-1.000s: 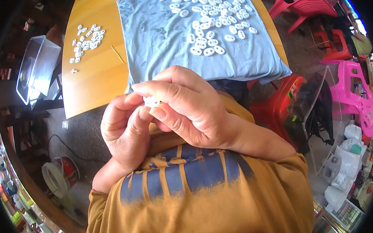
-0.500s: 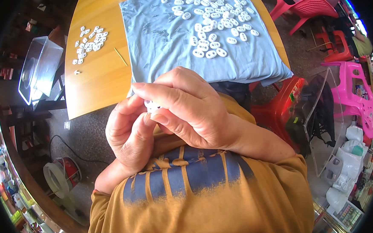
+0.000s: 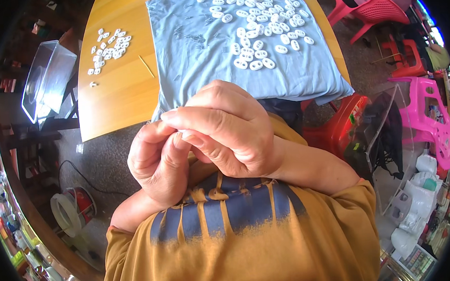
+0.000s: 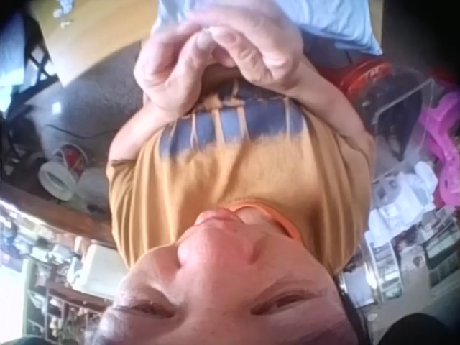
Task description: Assembling small white plastic button components with metal loop pins at a workstation.
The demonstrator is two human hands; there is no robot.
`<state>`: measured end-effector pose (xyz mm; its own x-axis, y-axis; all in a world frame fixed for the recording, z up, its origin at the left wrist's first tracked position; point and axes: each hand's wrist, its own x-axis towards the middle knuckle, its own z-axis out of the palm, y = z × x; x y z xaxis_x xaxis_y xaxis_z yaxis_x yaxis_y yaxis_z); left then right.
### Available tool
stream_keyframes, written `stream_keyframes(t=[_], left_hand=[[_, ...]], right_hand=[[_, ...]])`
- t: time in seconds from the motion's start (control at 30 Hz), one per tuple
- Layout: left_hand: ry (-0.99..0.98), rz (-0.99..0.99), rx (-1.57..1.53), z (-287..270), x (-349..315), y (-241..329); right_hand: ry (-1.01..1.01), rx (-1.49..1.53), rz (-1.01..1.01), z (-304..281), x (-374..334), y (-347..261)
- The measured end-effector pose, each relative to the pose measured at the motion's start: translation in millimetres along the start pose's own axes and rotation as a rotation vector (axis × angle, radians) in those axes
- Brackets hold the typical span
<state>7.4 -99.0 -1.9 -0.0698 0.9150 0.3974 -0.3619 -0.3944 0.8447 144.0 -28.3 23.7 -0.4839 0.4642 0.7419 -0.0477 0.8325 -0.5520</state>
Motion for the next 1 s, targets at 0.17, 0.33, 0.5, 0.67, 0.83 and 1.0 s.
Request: stream_keyframes(t=[0.17, 0.33, 0.5, 0.67, 0.83, 1.0], left_hand=[[0.019, 0.018, -0.014, 6, 3, 7], [0.040, 0.059, 0.058, 2, 4, 4], [-0.027, -0.012, -0.028, -1, 6, 6], [0.018, -0.059, -0.049, 2, 6, 9], [0.025, -0.016, 0.049, 0, 10, 8], [-0.028, -0.047, -0.024, 2, 8, 13]], right_hand=[[0.011, -0.004, -0.003, 0, 0, -2], [0.018, 0.035, 0.012, 1, 0, 1], [0.065, 0.105, 0.076, 3, -5, 1], [0.071, 0.090, 0.090, 0, -3, 0], [0.056, 0.035, 0.122, -4, -3, -3], [0.040, -0.008, 0.043, -10, -3, -6]])
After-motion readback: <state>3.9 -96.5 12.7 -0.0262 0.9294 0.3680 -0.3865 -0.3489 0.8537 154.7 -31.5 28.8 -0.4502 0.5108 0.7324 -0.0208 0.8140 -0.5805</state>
